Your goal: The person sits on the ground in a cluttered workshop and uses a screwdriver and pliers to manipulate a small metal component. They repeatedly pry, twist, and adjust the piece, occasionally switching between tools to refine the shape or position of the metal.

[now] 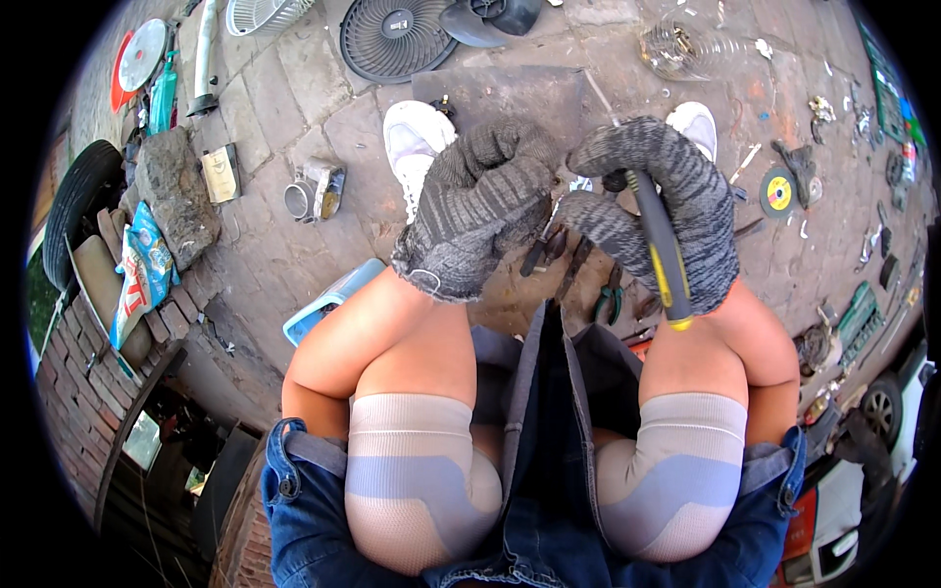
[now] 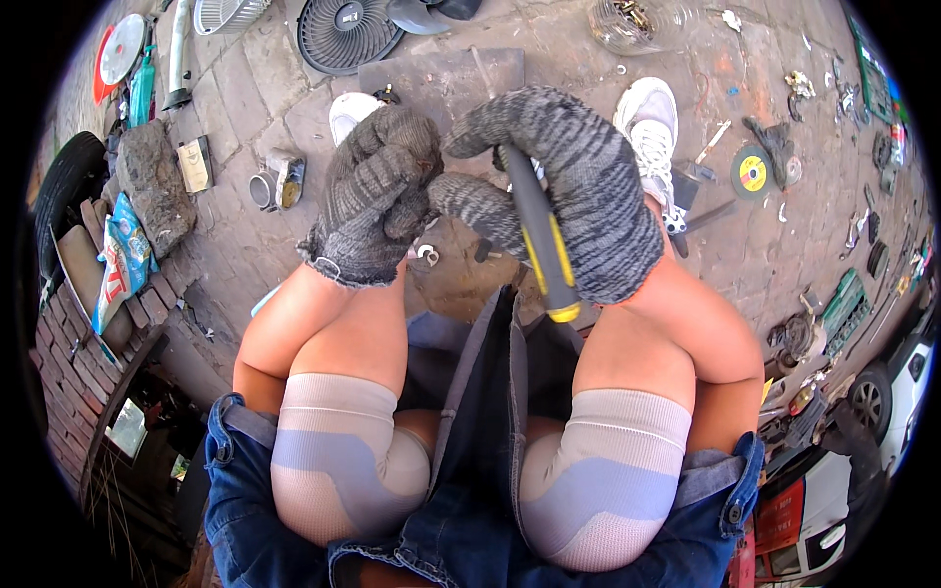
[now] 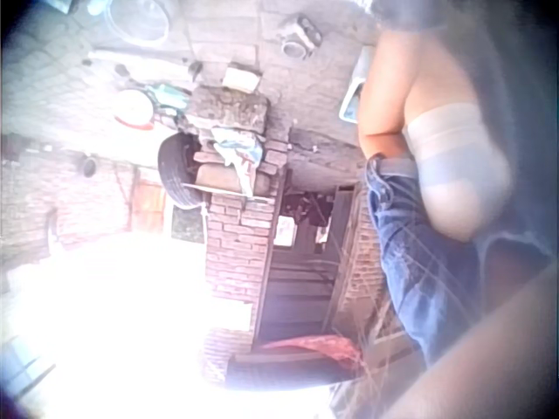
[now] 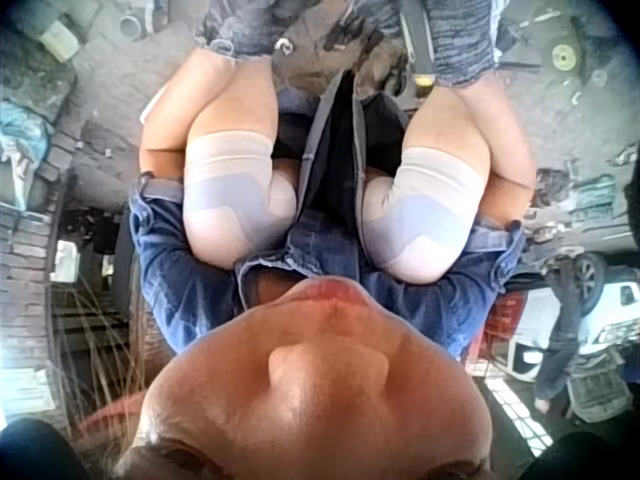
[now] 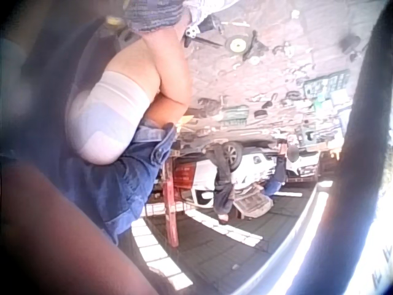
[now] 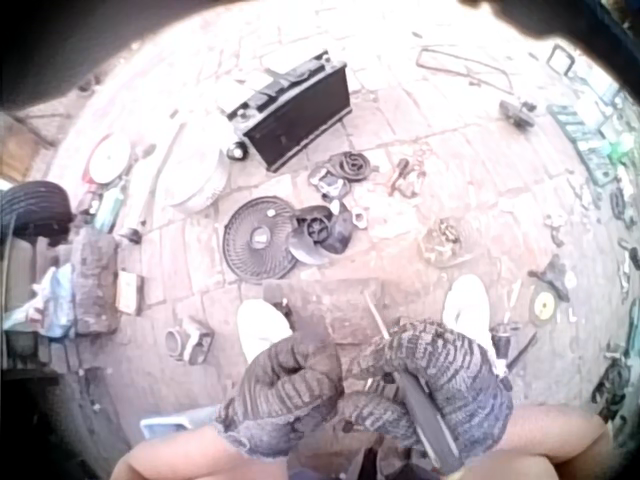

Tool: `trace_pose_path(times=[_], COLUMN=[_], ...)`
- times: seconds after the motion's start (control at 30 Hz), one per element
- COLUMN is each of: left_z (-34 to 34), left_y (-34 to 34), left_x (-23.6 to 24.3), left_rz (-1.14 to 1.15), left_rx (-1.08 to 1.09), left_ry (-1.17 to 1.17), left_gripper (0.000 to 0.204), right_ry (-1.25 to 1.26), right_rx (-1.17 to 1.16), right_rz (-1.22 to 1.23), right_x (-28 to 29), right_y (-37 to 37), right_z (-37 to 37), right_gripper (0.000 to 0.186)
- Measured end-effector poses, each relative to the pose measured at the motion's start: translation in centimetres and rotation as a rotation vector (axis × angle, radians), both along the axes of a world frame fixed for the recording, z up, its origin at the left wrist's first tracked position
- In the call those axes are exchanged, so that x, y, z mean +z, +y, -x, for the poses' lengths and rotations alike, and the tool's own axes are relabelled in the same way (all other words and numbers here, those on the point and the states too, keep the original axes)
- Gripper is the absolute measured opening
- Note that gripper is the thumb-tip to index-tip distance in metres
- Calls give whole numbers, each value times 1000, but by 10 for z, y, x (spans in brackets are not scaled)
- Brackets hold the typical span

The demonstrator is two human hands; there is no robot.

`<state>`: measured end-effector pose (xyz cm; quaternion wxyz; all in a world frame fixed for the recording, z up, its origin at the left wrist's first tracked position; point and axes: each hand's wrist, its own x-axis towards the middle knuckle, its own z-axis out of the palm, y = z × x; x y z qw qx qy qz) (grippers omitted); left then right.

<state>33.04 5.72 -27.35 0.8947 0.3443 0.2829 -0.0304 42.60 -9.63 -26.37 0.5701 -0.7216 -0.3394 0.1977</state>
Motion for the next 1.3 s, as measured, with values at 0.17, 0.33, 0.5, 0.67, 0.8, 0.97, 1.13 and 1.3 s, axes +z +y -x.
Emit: trace_pose_path(times=[0.17,0.33,0.5,0.67,0.8,0.97,1.13,1.3], left_z=[1,5,3,-7,-7,-7,-3,-4], left_y=[4,4,1,6,4,5,7,9], left_x=[5,5,11,9,14,20,25,25], left_rz=[-115,-173,-777,-1498,-1672,-1547,-1495,-1577], left_rx=[-114,-102,-124,-262,-374,-325,-302,-354], left_ry=[-57,-78,-189,-398,-370,-286,-156,-151], left_gripper=[18,20,22,26,22,16,15,16], right_ry=[-223,-237,-333,-481,-618,-620,-636,-814], right_rx=[5,33,-3,80,129,-14,336,410], right_rz=[-8,-9,51,129,259,133,61,50], right_x=[3,3,10,10,13,10,20,1], right_y=[6,1,3,0,-5,-3,-26,-34], right_z=[1,-5,-9,-14,-14,-9,-9,3], right_gripper=[28,29,23,24,24,25,21,26])
